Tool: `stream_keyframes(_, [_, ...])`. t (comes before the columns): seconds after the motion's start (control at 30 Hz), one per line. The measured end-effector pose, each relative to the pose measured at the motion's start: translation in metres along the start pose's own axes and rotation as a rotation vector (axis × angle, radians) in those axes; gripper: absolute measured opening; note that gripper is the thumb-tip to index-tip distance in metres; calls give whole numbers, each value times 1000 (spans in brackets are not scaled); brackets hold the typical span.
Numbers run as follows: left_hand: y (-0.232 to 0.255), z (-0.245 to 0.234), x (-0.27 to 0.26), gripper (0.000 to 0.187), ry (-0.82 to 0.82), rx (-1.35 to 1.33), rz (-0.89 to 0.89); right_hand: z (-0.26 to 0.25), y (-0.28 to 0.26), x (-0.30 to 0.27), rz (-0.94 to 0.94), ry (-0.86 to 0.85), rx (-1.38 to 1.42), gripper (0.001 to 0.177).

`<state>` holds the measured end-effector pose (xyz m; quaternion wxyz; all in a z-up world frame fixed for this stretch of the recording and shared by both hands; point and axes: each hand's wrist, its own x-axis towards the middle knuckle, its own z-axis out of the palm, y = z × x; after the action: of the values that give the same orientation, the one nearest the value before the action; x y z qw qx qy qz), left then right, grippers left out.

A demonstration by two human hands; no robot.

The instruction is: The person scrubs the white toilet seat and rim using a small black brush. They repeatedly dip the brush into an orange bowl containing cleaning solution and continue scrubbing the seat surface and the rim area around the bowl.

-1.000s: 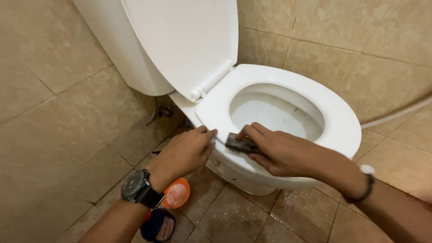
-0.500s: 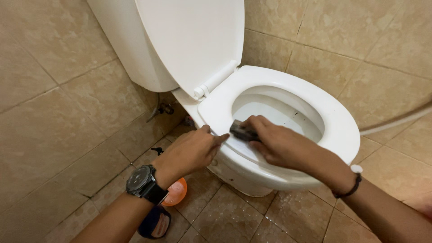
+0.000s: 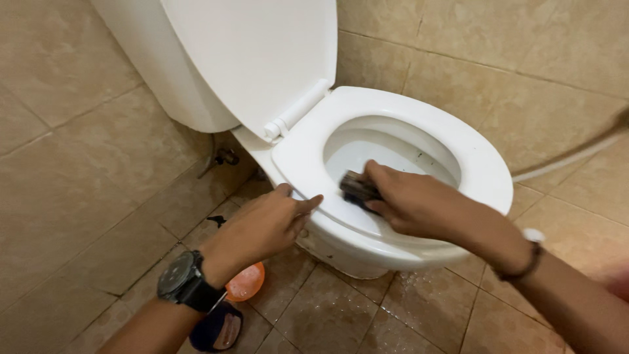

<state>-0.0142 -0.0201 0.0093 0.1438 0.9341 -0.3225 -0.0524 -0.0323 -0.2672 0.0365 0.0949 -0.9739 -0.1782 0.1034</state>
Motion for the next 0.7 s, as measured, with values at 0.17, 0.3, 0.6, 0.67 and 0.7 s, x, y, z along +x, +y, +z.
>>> stream_keyframes(0.17, [6,-4,0,45,-75,-9,-83,12,-4,1,-239,167,142,31])
stream_keyframes(0.3, [6,-4,-1,48,-70,13,-59,-1,1,-14,-193,-42,123,32])
stream_keyframes(0.6, [7,-8,-2,53,-92,5,-73,0,16,14,-133,100,106,31])
stream_keyframes(0.67, [10,-11,-3,54,-68,-14,-61,8,15,19,-202,178,164,31])
stream_keyframes(0.7, [11,-11,-3,52,-103,-7,-91,11,14,20,-211,191,176,31])
